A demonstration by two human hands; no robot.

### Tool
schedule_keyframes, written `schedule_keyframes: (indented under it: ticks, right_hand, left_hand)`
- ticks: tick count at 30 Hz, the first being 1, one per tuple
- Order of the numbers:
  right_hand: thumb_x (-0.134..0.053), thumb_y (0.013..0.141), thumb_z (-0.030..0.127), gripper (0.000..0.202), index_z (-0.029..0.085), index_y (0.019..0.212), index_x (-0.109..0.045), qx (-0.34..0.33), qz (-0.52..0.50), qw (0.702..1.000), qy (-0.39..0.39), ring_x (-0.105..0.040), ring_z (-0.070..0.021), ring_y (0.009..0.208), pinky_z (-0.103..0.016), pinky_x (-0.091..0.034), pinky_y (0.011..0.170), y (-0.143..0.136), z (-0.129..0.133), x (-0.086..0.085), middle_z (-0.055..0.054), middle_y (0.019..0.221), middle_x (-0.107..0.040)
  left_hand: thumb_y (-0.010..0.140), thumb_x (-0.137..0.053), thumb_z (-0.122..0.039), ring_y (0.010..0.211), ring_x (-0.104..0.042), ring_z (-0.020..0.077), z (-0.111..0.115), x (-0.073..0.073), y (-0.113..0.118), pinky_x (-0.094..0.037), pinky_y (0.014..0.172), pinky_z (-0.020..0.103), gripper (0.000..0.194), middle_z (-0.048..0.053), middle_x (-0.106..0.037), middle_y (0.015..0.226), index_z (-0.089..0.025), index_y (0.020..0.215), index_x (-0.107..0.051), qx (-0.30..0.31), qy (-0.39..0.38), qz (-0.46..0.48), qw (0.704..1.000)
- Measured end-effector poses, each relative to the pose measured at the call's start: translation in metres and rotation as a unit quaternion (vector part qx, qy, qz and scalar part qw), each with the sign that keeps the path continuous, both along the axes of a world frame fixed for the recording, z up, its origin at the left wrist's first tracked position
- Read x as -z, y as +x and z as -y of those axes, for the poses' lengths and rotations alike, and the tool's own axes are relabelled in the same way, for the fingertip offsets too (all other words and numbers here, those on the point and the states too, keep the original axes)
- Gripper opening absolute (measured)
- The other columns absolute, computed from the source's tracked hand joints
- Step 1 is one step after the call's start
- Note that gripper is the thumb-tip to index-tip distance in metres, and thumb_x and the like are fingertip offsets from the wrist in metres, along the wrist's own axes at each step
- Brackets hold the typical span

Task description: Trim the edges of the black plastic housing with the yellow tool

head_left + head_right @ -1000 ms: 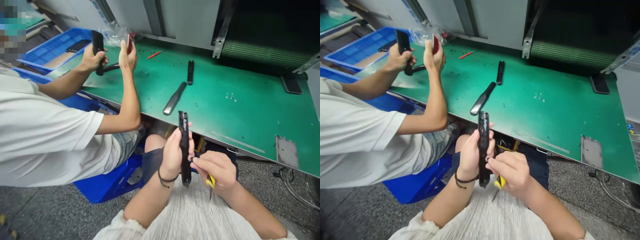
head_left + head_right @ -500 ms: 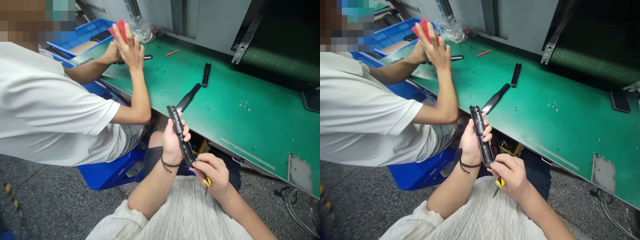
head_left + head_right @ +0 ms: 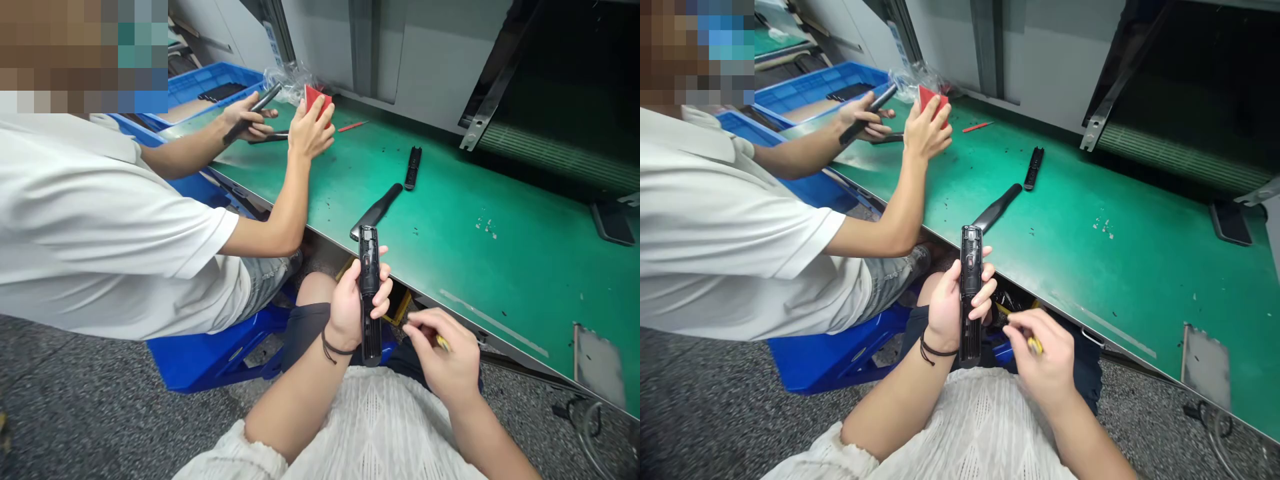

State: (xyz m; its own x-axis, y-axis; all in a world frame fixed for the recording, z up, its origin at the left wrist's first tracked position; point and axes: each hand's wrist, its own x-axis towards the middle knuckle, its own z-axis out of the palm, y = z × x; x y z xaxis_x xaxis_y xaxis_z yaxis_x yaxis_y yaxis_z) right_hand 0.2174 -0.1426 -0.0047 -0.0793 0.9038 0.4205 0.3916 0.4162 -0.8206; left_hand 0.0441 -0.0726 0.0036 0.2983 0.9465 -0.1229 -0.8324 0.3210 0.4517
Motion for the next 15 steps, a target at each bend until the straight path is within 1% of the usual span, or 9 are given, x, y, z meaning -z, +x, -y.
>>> schedule_keyframes:
  ticks: [2,3,5,7,8,9,11,13,15]
  right_hand:
    - [-0.073,0.096,0.02,0.005,0.023,0.092,-0.074,0.063,0.022,0.998,-0.018,-0.063,-0.0145,0.071,-0.029,-0.049,0.066,0.003,-0.01,0.007,-0.001,0.085,-0.071]
    - [-0.074,0.095,0.024,0.012,0.022,0.084,-0.071,0.092,0.031,0.995,-0.026,-0.059,-0.0138,0.067,-0.029,-0.046,0.064,0.004,-0.014,0.01,0.0,0.078,-0.068]
    - [-0.079,0.091,0.032,0.031,0.021,0.07,-0.058,0.141,0.047,0.988,-0.05,-0.05,-0.0122,0.06,-0.028,-0.041,0.06,0.006,-0.022,0.015,0.004,0.066,-0.056]
    - [-0.084,0.084,0.038,0.038,0.023,0.075,-0.051,0.16,0.044,0.981,-0.098,-0.044,-0.0115,0.058,-0.027,-0.038,0.057,0.008,-0.028,0.017,0.007,0.065,-0.048]
    - [-0.083,0.085,0.041,0.036,0.023,0.082,-0.052,0.148,0.036,0.981,-0.123,-0.045,-0.0119,0.06,-0.027,-0.039,0.058,0.009,-0.03,0.016,0.007,0.069,-0.049]
    - [-0.079,0.089,0.043,0.032,0.024,0.092,-0.054,0.123,0.028,0.982,-0.143,-0.049,-0.0129,0.064,-0.027,-0.042,0.061,0.011,-0.032,0.014,0.005,0.075,-0.053]
    - [-0.062,0.101,0.042,0.021,0.023,0.109,-0.056,0.069,0.016,0.986,-0.148,-0.056,-0.0149,0.074,-0.028,-0.046,0.068,0.017,-0.036,0.008,0.001,0.088,-0.059]
    - [-0.047,0.109,0.035,0.017,0.024,0.115,-0.059,0.037,0.039,0.993,-0.101,-0.059,-0.0158,0.081,-0.029,-0.047,0.074,0.025,-0.039,-0.002,-0.002,0.094,-0.062]
    - [-0.044,0.11,0.026,0.018,0.023,0.114,-0.061,0.019,0.111,0.994,-0.01,-0.058,-0.0166,0.082,-0.03,-0.046,0.076,0.034,-0.045,-0.013,-0.003,0.093,-0.063]
  left_hand:
    - [0.096,-0.067,-0.047,0.051,-0.037,0.0049,0.003,0.002,-0.001,-0.029,0.037,0.014,0.046,-0.002,-0.05,0.083,-0.019,0.132,-0.06,-0.009,0.013,-0.023,1.0]
    - [0.094,-0.071,-0.045,0.051,-0.037,0.0049,0.004,0.003,-0.001,-0.03,0.038,0.014,0.045,-0.004,-0.048,0.079,-0.019,0.129,-0.06,-0.015,0.02,-0.04,0.999]
    - [0.089,-0.078,-0.04,0.051,-0.037,0.0052,0.006,0.003,-0.001,-0.032,0.041,0.014,0.044,-0.007,-0.043,0.073,-0.02,0.123,-0.059,-0.025,0.03,-0.085,0.996]
    - [0.086,-0.083,-0.04,0.051,-0.038,0.0058,0.008,0.003,-0.001,-0.035,0.042,0.015,0.048,-0.009,-0.041,0.069,-0.021,0.121,-0.056,-0.024,0.039,-0.143,0.989]
    - [0.086,-0.083,-0.044,0.051,-0.039,0.0061,0.008,0.003,-0.002,-0.036,0.043,0.015,0.05,-0.009,-0.042,0.069,-0.021,0.121,-0.054,-0.019,0.041,-0.172,0.984]
    - [0.088,-0.08,-0.048,0.052,-0.04,0.0066,0.009,0.003,-0.002,-0.037,0.043,0.015,0.051,-0.008,-0.044,0.069,-0.021,0.123,-0.054,-0.014,0.04,-0.193,0.98]
    - [0.094,-0.071,-0.054,0.053,-0.042,0.0078,0.011,0.002,-0.002,-0.038,0.044,0.016,0.051,-0.007,-0.045,0.071,-0.02,0.128,-0.053,0.001,0.03,-0.203,0.979]
    - [0.098,-0.064,-0.053,0.053,-0.043,0.0088,0.013,0.002,-0.002,-0.037,0.043,0.017,0.051,-0.006,-0.046,0.071,-0.02,0.135,-0.053,0.022,0.022,-0.196,0.98]
    - [0.1,-0.062,-0.049,0.05,-0.045,0.0095,0.017,0.002,-0.002,-0.037,0.042,0.018,0.056,-0.005,-0.049,0.069,-0.02,0.145,-0.05,0.045,0.033,-0.215,0.975]
